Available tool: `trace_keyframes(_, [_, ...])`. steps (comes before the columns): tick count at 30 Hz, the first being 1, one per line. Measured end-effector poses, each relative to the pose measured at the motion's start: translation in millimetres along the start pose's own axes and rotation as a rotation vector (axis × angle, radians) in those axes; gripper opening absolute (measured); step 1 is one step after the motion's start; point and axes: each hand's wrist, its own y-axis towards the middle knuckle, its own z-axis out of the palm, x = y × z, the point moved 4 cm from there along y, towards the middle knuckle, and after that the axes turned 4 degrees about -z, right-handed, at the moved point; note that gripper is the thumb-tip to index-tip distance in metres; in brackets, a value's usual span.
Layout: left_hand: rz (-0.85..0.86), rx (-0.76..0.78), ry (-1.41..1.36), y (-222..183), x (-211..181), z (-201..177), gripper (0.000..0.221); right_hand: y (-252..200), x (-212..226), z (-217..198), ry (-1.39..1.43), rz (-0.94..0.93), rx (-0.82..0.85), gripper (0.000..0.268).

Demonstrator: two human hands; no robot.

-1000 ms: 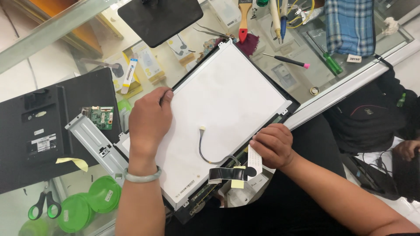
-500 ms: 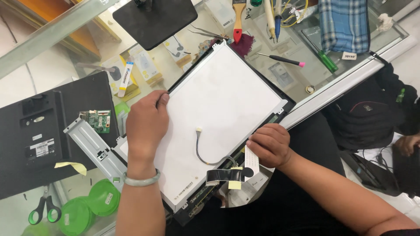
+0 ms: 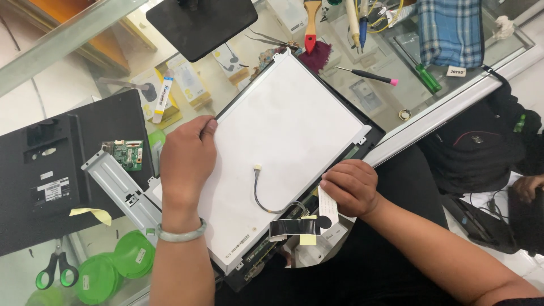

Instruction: Repairing a laptop screen by connecting ribbon cables and attaching a metal support bracket

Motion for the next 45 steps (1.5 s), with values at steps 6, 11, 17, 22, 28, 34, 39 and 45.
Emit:
trace_keyframes(6, [0.256, -0.162, 0.12, -1.7, 2.4, 8.6, 0.025, 6.7, 0.3, 0.6, -0.006, 0.0, 0.0, 0.014])
trace_keyframes(11, [0.237, -0.118, 0.151, 6.6, 16.4, 18.5, 0.027, 2.9, -0.3, -1.0, 0.008, -0.011, 0.007, 0.014])
trace_keyframes(17, [0.319, -0.228, 0.177, 4.5, 13.9, 9.3, 0.02, 2.1, -0.6, -1.3, 0.015, -0.015, 0.005, 0.014])
trace_keyframes(22, [0.361, -0.275, 0.128, -5.4, -2.9, -0.3, 0.012, 3.8, -0.9, -1.5, 0.022, -0.011, 0.007, 0.014])
trace_keyframes(28, [0.148, -0.048, 0.363, 2.6, 24.2, -7.6, 0.038, -0.8, -0.3, -2.5, 0.007, -0.012, 0.009, 0.013])
trace_keyframes(34, [-0.149, 0.256, 0.169, 6.0, 20.2, -26.1, 0.043, 23.5, -0.5, -16.3, 0.139, 0.169, 0.08, 0.022])
trace_keyframes(39, [-0.121, 0.212, 0.013, 8.0, 26.0, -29.7, 0.036, 49.0, -52.2, -49.2, -0.003, 0.623, 0.214, 0.032])
trace_keyframes(45, [-0.496, 0.094, 0.187, -27.1, 63.0, -96.3, 0.041, 90.0, -147.2, 28.2, -0.212, 1.046, 1.086, 0.042])
